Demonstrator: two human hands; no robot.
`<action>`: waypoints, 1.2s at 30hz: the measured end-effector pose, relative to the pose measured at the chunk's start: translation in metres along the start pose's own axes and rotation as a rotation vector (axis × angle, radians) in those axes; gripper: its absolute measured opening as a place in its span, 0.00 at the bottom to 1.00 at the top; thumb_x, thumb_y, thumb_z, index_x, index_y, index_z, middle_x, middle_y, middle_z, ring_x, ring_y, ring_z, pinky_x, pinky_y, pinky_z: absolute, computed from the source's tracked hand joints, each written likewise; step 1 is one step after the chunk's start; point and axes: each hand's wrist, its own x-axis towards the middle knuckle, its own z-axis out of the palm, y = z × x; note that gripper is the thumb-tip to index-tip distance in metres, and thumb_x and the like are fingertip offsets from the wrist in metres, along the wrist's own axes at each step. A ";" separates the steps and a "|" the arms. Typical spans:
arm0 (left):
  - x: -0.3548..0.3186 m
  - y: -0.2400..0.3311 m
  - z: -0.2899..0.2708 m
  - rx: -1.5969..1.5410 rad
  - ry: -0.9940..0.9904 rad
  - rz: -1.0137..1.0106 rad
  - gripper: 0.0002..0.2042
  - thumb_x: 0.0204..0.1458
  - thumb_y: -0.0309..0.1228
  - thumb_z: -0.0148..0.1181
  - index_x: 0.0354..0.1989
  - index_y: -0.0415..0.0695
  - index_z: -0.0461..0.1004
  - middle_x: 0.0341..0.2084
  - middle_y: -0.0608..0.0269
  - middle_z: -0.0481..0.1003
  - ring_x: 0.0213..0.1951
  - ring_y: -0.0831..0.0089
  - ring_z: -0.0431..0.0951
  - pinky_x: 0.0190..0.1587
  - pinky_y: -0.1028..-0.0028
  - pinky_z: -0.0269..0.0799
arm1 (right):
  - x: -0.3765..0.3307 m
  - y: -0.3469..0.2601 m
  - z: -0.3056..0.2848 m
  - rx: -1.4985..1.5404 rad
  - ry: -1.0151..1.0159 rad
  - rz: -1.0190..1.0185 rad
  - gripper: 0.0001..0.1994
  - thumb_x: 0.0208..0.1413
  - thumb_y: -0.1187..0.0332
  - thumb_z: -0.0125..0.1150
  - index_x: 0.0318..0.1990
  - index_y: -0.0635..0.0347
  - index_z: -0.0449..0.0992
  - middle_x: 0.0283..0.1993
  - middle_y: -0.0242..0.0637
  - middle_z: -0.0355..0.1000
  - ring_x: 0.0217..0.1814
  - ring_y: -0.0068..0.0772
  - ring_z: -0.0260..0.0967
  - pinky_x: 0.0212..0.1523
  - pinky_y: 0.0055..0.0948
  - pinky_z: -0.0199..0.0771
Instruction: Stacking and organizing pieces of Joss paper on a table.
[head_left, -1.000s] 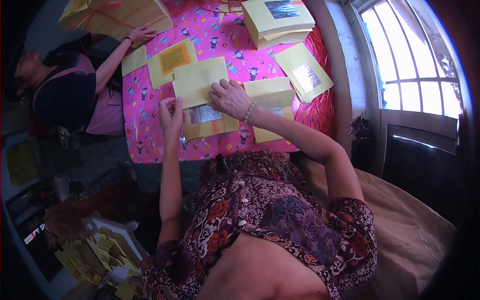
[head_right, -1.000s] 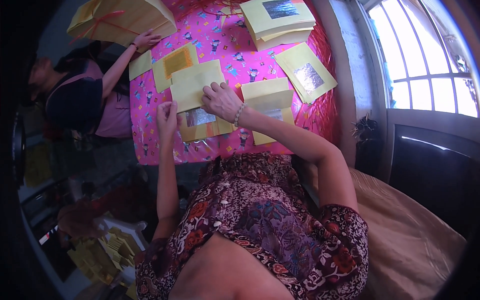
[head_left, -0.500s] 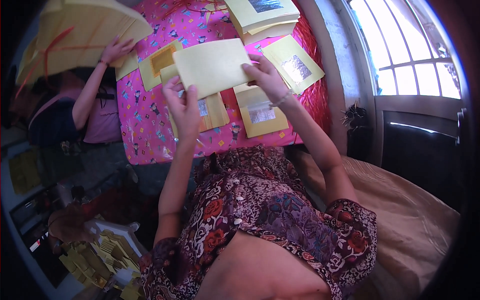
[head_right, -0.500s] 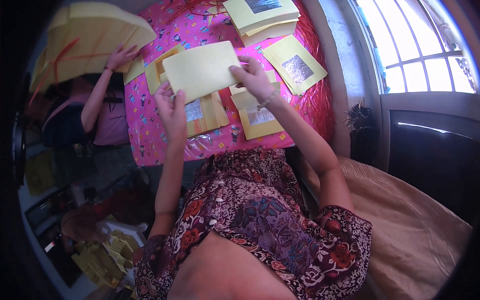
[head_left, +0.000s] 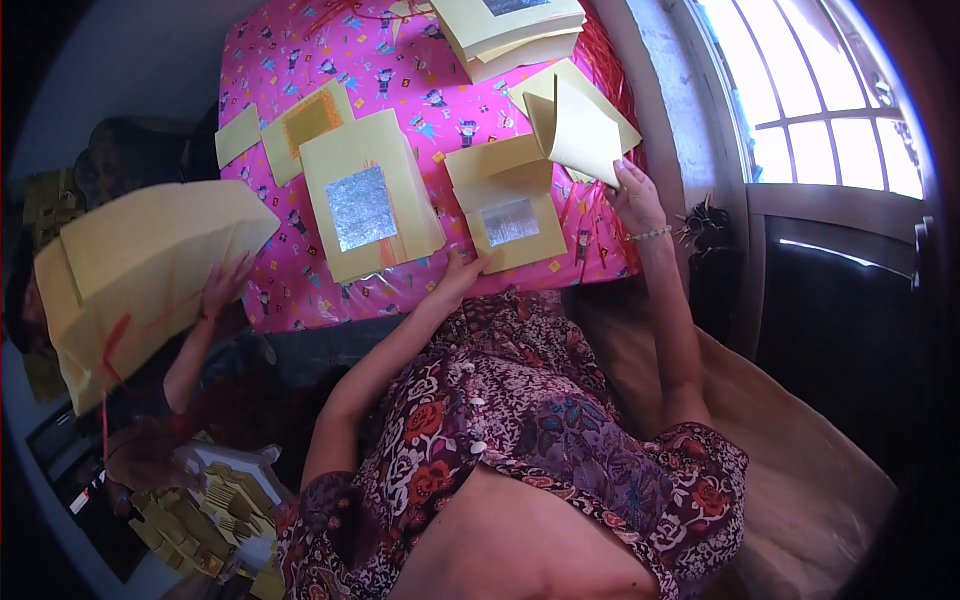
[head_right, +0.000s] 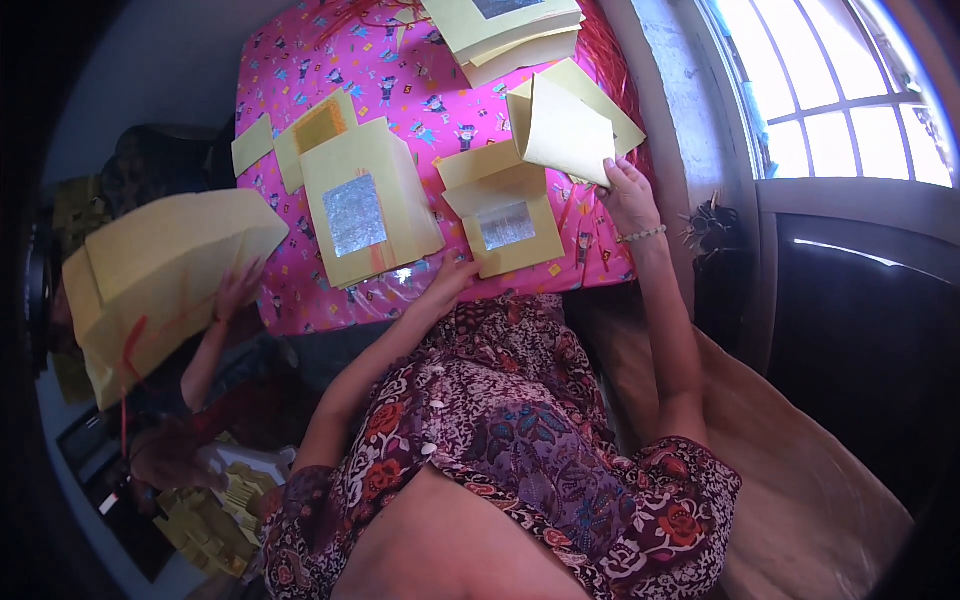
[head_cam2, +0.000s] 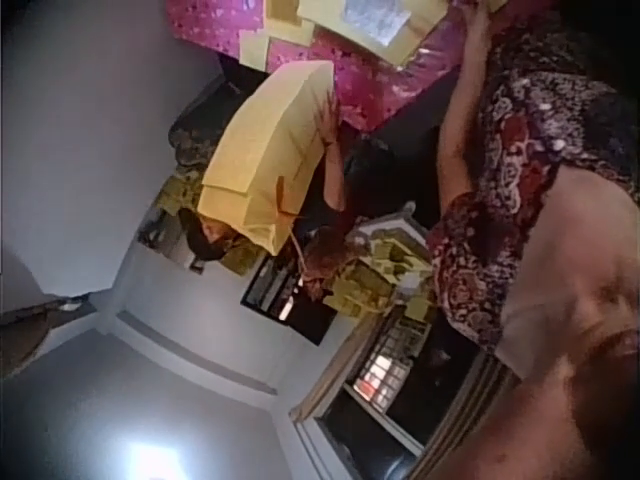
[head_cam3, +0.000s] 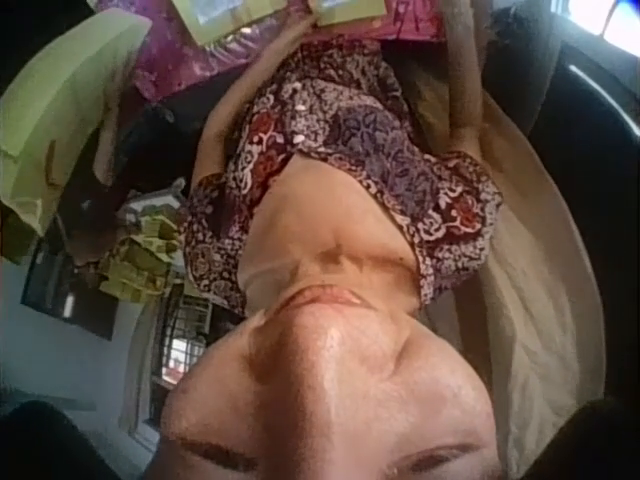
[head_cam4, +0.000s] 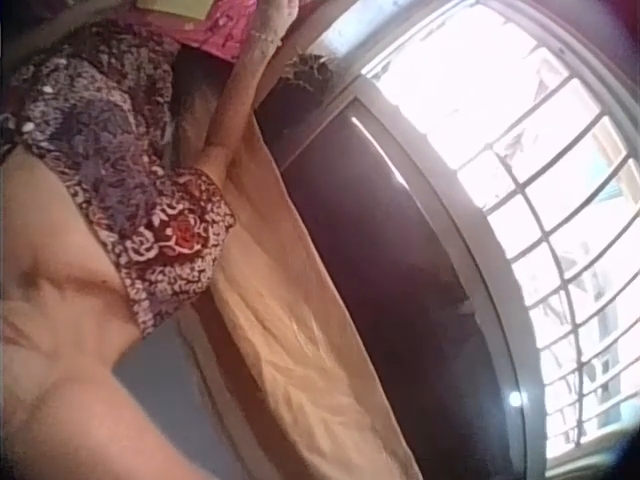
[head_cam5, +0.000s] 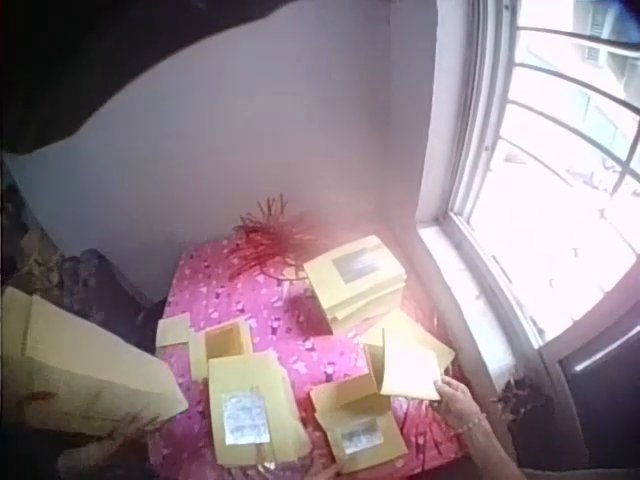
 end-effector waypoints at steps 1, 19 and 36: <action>0.009 -0.002 0.000 0.019 0.053 -0.055 0.35 0.56 0.43 0.60 0.66 0.40 0.51 0.57 0.54 0.65 0.57 0.66 0.66 0.56 0.62 0.63 | 0.000 0.006 -0.007 0.023 0.022 0.054 0.13 0.65 0.66 0.53 0.54 0.59 0.69 0.43 0.28 0.74 0.37 0.15 0.70 0.34 0.17 0.71; 0.008 0.051 0.006 -0.886 0.057 -0.372 0.21 0.52 0.50 0.59 0.43 0.45 0.72 0.27 0.65 0.71 0.27 0.69 0.73 0.27 0.70 0.68 | 0.018 0.014 -0.034 0.163 0.005 0.069 0.13 0.66 0.63 0.50 0.53 0.59 0.69 0.45 0.32 0.74 0.40 0.20 0.70 0.34 0.20 0.73; 0.038 0.065 0.031 -0.817 0.175 0.194 0.08 0.55 0.34 0.54 0.41 0.46 0.72 0.34 0.67 0.75 0.37 0.75 0.73 0.40 0.73 0.67 | -0.015 0.017 0.020 0.122 -0.395 0.154 0.30 0.64 0.63 0.53 0.70 0.61 0.50 0.65 0.36 0.61 0.64 0.30 0.62 0.63 0.36 0.65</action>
